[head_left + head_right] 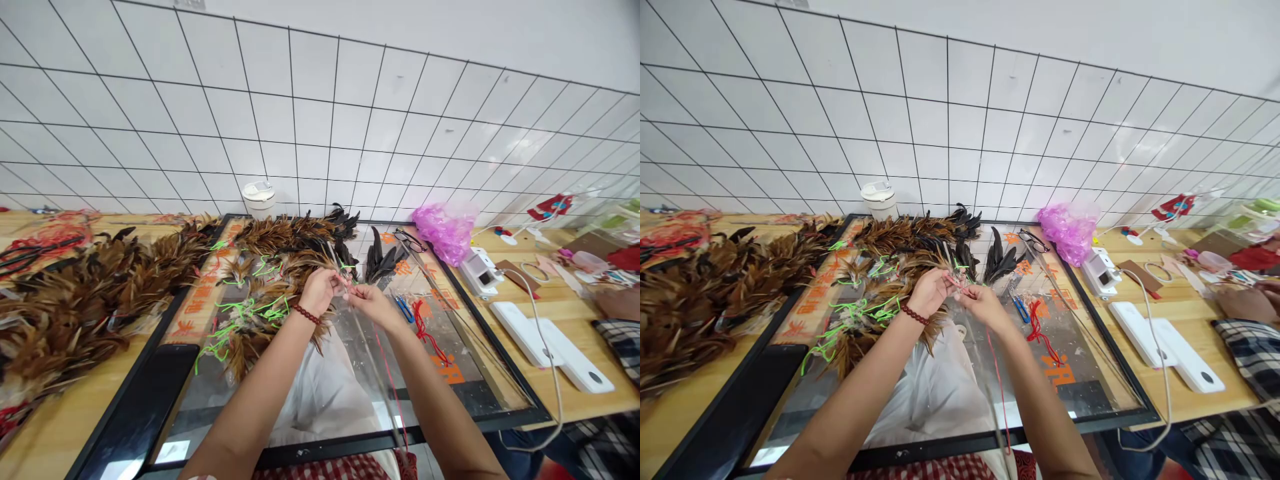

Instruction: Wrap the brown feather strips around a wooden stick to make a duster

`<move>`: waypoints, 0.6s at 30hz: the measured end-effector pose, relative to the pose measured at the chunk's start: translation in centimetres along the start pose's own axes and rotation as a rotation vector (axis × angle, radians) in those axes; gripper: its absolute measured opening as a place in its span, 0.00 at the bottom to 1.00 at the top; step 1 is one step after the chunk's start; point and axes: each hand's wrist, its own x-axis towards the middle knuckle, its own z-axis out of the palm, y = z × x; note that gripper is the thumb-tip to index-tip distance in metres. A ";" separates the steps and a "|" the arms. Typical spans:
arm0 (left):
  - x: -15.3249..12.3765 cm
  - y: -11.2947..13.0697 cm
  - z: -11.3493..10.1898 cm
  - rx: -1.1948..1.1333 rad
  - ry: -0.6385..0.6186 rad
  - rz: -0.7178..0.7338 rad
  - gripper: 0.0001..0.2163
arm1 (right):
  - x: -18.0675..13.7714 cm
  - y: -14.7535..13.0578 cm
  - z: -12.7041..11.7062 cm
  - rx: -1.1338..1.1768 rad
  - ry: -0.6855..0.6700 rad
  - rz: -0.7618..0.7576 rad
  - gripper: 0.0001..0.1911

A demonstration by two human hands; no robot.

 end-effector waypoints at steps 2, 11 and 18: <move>0.1 0.3 0.1 -0.009 0.018 0.009 0.02 | -0.2 0.0 0.2 -0.020 0.085 -0.025 0.18; 0.5 1.3 1.4 -0.330 -0.032 -0.056 0.04 | -0.6 0.1 1.6 -0.111 0.095 -0.062 0.16; 2.8 1.8 0.2 -0.522 0.014 0.003 0.09 | -2.0 -0.5 1.1 -0.050 0.092 -0.012 0.19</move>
